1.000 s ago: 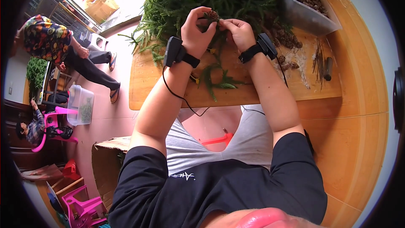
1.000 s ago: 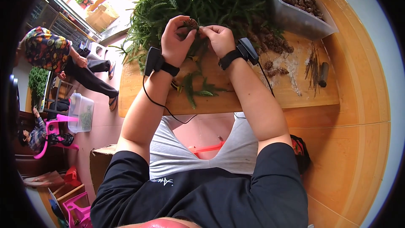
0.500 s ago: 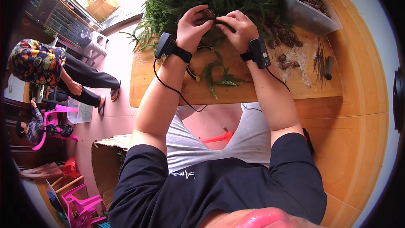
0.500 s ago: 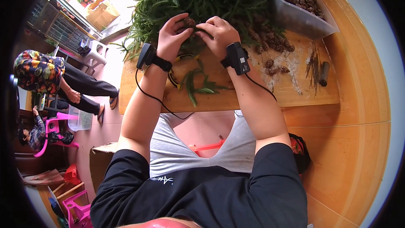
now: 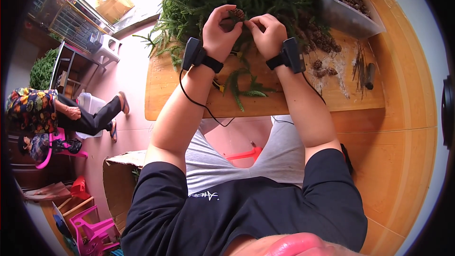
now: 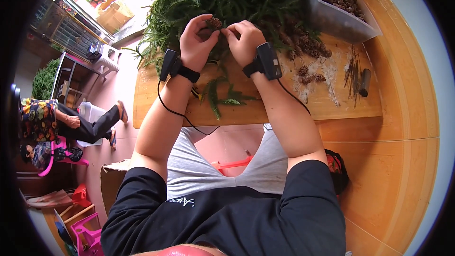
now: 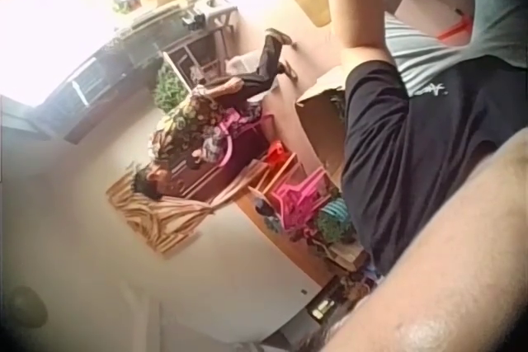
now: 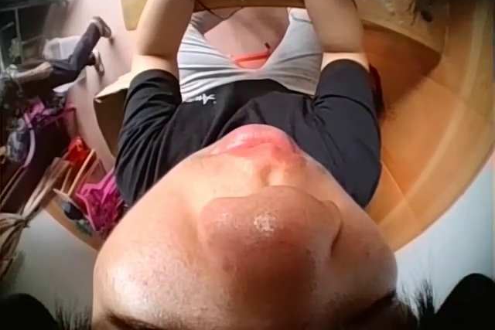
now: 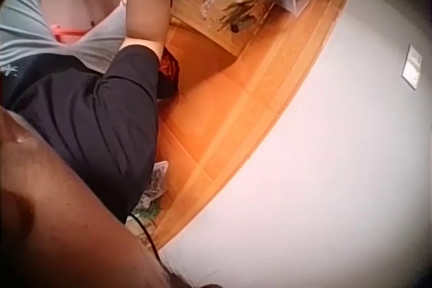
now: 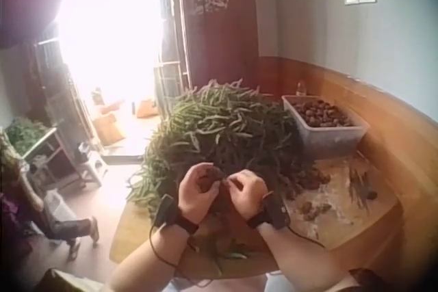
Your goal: The person picks up a pinecone and attaches it to a branch of greenery by hand, then picks up another branch and inspects it.
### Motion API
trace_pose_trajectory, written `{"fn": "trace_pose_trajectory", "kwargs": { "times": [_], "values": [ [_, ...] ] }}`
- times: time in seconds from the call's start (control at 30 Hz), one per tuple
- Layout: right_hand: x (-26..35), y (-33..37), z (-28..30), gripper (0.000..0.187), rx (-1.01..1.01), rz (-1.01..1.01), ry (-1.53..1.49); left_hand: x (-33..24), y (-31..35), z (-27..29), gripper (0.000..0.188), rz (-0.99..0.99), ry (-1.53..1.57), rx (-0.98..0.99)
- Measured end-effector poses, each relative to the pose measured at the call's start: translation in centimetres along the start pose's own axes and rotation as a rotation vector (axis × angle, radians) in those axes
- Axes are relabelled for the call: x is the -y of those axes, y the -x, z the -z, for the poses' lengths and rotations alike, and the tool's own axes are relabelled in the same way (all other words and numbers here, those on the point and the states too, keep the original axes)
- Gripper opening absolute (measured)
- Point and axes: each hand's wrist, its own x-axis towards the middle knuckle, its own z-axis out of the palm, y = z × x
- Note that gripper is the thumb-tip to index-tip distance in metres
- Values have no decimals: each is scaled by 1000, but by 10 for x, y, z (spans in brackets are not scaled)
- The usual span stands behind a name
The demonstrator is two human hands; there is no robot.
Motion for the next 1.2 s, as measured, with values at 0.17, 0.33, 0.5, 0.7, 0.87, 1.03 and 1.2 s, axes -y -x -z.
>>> {"fn": "trace_pose_trajectory", "kwargs": {
  "times": [0.17,0.33,0.5,0.7,0.87,1.03,1.2],
  "values": [
    [-24,-1,-8,20,95,-517,-532,1,-2,-8,43,-51,-161,-18],
    [-22,-6,3,21,240,-857,-882,-2,-3,-6,47,-23,-237,33],
    [-6,-11,14,17,101,-428,-525,5,-15,-1,43,43,56,27],
    [-14,-16,23,25,30,299,136,6,-27,-3,47,216,196,47],
    [-18,-15,23,28,48,270,144,7,-27,-3,49,232,113,67],
    [-11,-14,20,27,40,278,177,7,-28,7,49,222,103,65],
    [-5,-12,19,21,8,305,209,5,-25,11,48,247,132,75]
  ]
}}
